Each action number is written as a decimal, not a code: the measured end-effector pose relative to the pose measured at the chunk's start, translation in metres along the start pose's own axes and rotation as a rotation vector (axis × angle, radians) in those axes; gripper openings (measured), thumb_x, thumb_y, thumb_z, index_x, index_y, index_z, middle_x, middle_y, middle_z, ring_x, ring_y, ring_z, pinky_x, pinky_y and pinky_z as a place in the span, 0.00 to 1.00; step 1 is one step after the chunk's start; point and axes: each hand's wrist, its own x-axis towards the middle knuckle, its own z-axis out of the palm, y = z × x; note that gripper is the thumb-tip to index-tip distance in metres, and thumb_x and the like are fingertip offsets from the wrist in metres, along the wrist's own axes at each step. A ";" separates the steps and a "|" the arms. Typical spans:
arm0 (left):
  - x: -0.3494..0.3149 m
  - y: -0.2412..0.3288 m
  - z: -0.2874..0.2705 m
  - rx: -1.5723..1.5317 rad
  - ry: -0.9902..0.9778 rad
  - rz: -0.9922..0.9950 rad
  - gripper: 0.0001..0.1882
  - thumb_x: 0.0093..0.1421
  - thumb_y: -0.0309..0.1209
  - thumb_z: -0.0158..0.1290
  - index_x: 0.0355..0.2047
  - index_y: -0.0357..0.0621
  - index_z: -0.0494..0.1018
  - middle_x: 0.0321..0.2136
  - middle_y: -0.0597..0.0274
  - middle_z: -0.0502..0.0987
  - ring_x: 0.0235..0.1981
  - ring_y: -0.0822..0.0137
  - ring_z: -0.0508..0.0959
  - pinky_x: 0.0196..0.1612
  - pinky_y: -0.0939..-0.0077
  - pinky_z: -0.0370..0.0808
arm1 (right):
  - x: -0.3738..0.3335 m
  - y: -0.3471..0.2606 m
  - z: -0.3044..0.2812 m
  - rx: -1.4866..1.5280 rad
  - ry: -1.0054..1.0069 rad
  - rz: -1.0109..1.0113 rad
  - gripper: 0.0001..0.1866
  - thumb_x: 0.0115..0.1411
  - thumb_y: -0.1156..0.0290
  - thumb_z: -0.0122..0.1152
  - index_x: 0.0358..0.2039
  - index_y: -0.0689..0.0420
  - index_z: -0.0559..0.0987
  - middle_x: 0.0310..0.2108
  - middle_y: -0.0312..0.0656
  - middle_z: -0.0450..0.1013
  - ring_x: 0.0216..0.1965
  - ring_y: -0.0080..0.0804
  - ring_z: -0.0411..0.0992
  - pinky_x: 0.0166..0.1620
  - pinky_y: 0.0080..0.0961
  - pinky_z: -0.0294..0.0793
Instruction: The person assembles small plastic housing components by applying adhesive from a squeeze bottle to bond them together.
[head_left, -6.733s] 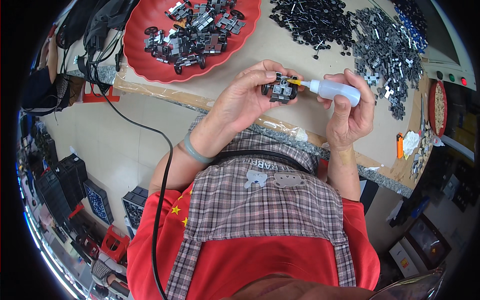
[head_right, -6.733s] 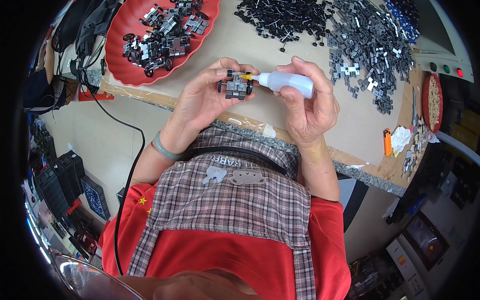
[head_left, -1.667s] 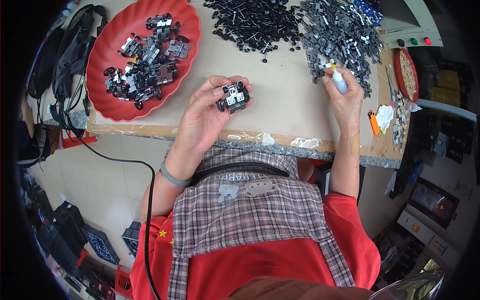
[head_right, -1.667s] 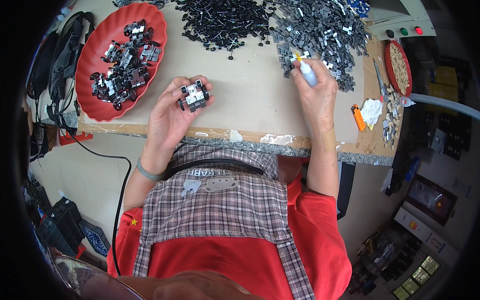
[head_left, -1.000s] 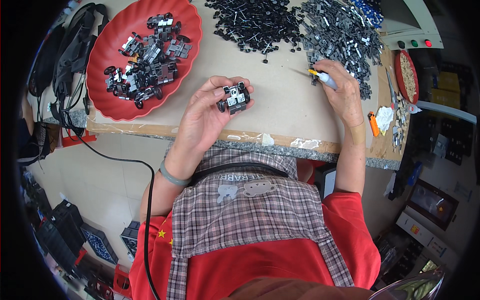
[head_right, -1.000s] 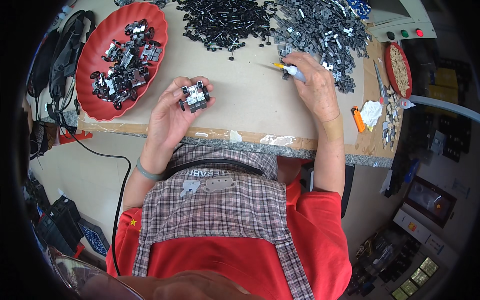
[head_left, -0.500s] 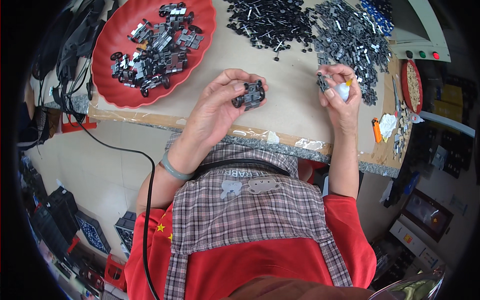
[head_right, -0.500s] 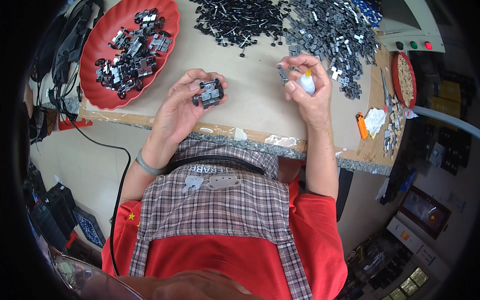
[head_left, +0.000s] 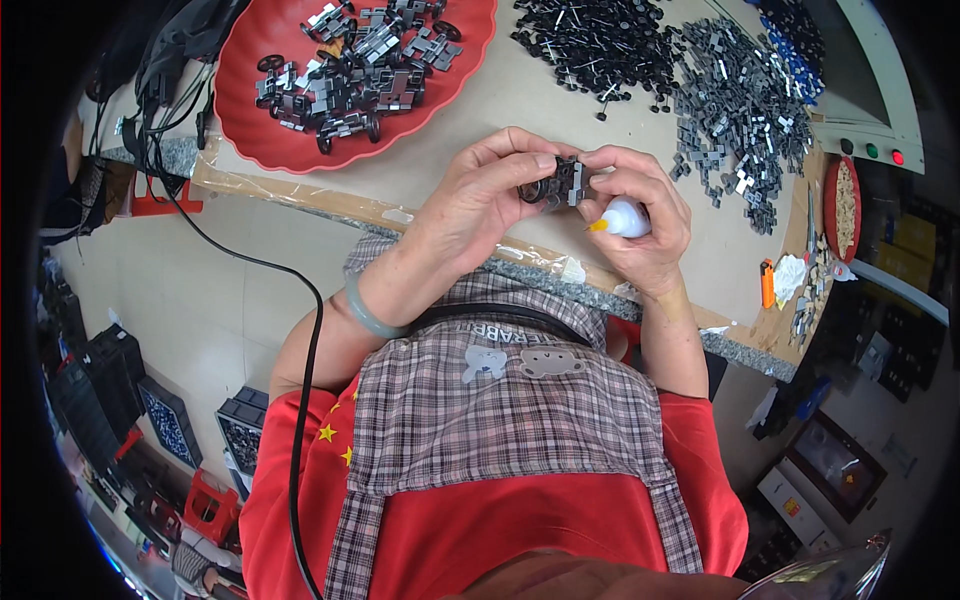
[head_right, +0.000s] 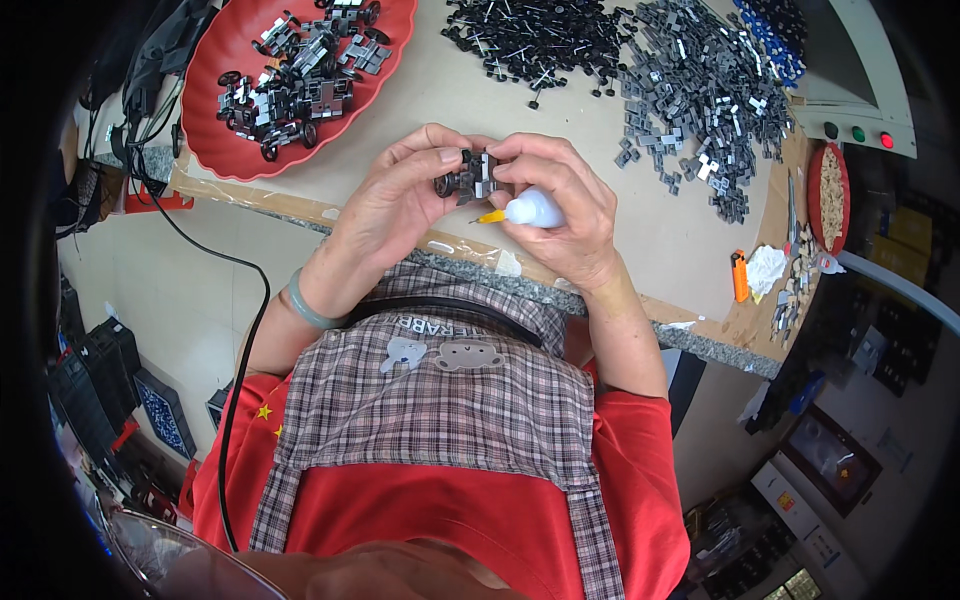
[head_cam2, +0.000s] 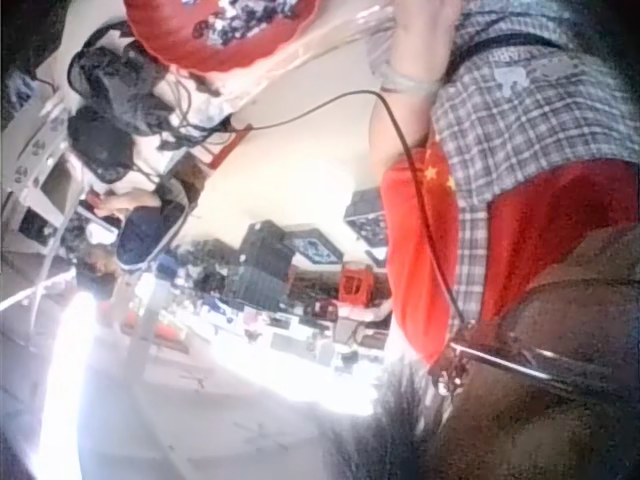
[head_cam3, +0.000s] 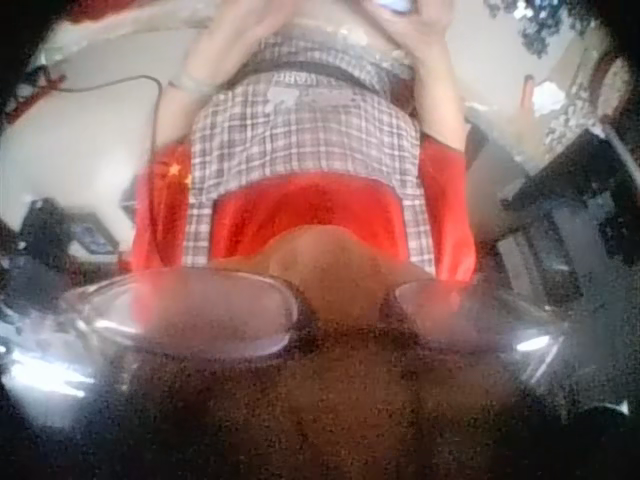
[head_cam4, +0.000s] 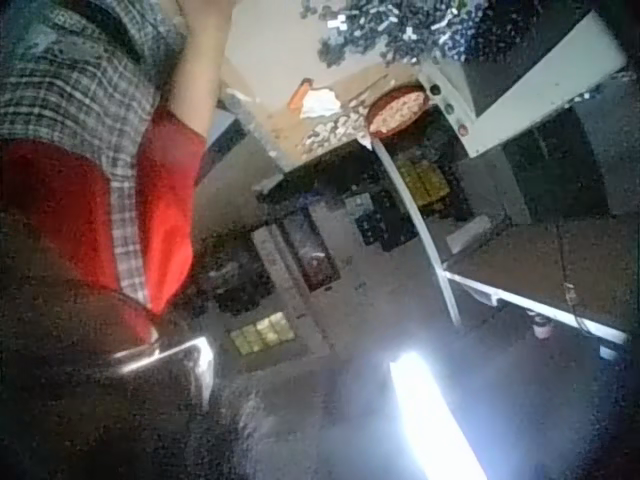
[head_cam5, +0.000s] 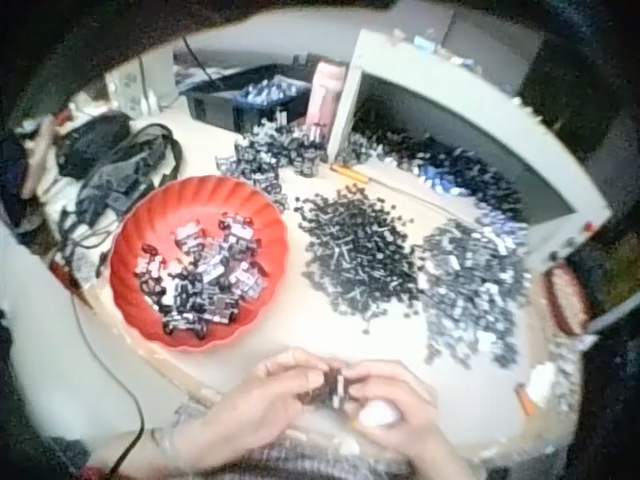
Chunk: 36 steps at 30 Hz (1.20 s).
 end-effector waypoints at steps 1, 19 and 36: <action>0.000 0.000 0.000 -0.003 0.003 0.003 0.05 0.60 0.26 0.52 0.36 0.39 0.73 0.40 0.55 0.76 0.43 0.66 0.75 0.49 0.66 0.73 | 0.000 0.001 0.001 0.002 -0.005 0.000 0.17 0.43 0.83 0.68 0.35 0.57 0.76 0.39 0.45 0.76 0.35 0.28 0.76 0.33 0.21 0.78; -0.001 -0.006 0.003 0.082 0.025 0.025 0.08 0.61 0.29 0.54 0.38 0.40 0.74 0.36 0.62 0.76 0.39 0.73 0.75 0.43 0.75 0.75 | -0.005 0.005 0.010 -0.212 0.045 -0.155 0.13 0.45 0.81 0.69 0.34 0.62 0.81 0.39 0.48 0.75 0.31 0.25 0.75 0.30 0.20 0.77; -0.002 0.005 -0.002 0.151 -0.151 -0.107 0.15 0.62 0.33 0.53 0.45 0.37 0.69 0.46 0.55 0.73 0.46 0.68 0.75 0.48 0.70 0.76 | 0.001 0.000 -0.011 0.282 -0.163 0.376 0.11 0.50 0.75 0.68 0.36 0.59 0.80 0.42 0.39 0.67 0.41 0.25 0.69 0.42 0.20 0.71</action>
